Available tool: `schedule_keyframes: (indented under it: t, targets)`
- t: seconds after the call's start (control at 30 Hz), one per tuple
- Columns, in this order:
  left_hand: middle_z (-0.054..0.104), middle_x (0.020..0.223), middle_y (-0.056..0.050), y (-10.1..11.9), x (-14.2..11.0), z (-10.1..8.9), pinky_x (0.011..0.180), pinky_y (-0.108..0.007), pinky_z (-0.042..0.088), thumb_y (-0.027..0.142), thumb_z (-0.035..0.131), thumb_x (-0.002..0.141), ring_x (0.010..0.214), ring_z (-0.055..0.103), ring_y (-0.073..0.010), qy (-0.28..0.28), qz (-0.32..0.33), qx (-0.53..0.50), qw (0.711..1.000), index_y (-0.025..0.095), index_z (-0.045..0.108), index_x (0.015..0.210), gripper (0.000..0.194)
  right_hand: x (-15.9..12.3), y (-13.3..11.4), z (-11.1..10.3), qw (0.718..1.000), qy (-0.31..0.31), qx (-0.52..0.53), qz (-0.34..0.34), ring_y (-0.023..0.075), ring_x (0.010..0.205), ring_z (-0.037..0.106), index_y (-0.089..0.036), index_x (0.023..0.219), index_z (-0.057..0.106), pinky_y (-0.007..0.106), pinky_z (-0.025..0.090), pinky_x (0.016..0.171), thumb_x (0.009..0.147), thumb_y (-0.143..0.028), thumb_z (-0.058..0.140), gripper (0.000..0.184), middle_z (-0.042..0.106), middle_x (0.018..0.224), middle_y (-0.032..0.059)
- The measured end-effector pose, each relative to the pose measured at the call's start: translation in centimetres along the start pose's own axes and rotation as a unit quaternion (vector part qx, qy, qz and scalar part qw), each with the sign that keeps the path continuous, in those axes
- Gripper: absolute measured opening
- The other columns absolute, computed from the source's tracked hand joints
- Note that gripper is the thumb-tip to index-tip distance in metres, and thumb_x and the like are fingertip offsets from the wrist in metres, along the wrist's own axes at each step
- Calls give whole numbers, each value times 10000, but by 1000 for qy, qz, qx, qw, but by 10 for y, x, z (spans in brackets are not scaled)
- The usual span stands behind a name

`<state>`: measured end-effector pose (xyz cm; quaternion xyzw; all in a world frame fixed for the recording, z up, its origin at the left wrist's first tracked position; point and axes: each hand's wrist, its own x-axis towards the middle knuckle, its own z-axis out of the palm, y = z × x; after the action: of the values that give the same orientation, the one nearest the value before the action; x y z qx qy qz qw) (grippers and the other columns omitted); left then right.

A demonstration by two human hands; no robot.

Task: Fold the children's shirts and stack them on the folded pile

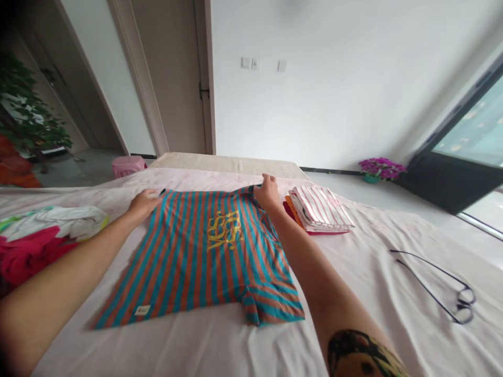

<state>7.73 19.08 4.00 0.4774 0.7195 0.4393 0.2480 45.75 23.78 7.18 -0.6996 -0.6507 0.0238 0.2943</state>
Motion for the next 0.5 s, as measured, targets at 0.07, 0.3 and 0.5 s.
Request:
schedule_keyframes:
  t: [0.07,0.3,0.5]
  targets:
    - [583,1290,-185,-8,-11,-6,980,-430,447,275,675,700,1213,544,-344,28,27,92,995,131,534,1284,617,-29,12,4,999,-38,-20,-13,301,1257,469,-135,1425,408,389,396,1028,835,-279,537,622,429,1434,173]
    - [539,1255,-104,-50,-111,-39,997,-359,447,352,415,907,1194,539,-248,-42,220,344,912,215,505,1242,373,-131,62,-8,988,-82,-123,-46,295,1245,458,-194,1419,416,387,389,1012,892,-368,510,563,454,1408,130]
    - [540,1213,-106,-76,-179,-77,787,-337,511,478,427,901,1057,612,-256,-115,171,326,923,222,447,1283,461,-169,73,-36,979,-126,-159,-17,311,1194,529,-227,1458,365,426,439,929,927,-453,430,580,510,1336,142]
